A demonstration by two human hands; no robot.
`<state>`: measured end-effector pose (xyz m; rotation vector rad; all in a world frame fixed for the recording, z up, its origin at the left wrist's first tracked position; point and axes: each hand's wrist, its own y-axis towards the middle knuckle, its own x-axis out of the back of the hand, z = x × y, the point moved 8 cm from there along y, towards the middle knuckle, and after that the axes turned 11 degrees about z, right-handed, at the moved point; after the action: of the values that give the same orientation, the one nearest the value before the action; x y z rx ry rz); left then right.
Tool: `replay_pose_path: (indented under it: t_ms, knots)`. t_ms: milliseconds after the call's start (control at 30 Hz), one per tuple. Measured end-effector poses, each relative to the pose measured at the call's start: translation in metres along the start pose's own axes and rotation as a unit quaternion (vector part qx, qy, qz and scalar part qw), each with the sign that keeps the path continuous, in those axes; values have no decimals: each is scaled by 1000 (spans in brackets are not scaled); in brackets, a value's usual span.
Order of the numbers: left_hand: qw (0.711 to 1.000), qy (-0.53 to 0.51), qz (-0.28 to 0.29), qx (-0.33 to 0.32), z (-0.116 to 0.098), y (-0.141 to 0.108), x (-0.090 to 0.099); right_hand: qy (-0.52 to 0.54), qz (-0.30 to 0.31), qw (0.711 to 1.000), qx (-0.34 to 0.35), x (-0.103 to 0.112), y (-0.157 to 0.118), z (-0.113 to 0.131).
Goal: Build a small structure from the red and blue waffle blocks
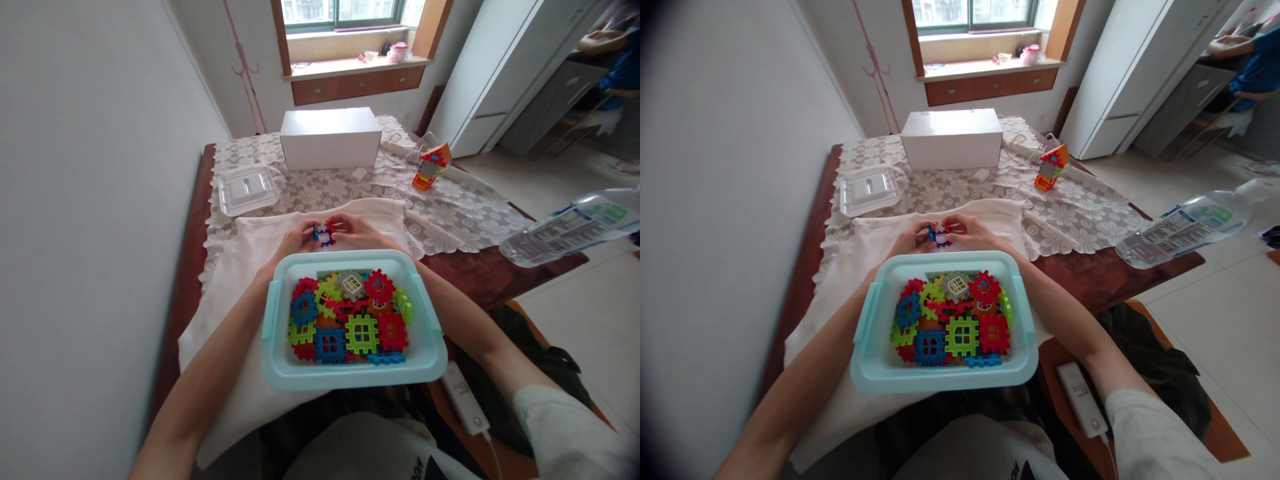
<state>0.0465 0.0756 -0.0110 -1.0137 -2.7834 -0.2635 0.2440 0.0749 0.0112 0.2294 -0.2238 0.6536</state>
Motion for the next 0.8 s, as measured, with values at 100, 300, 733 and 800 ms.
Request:
replay_pose_path:
  t_ms: [100,300,733,800]
  knots:
    - [1000,15,-7,-1,-3,-2,2,24,5,1000,3,-3,0,1]
    - [998,66,-20,-14,-16,-3,-1,18,21,999,37,-3,-4,12]
    - [985,164,-36,-31,-16,-3,2,90,-37,990,100,32,-9,47]
    - [980,188,-39,-41,-20,-4,2,93,-14,983,159,39,-19,82]
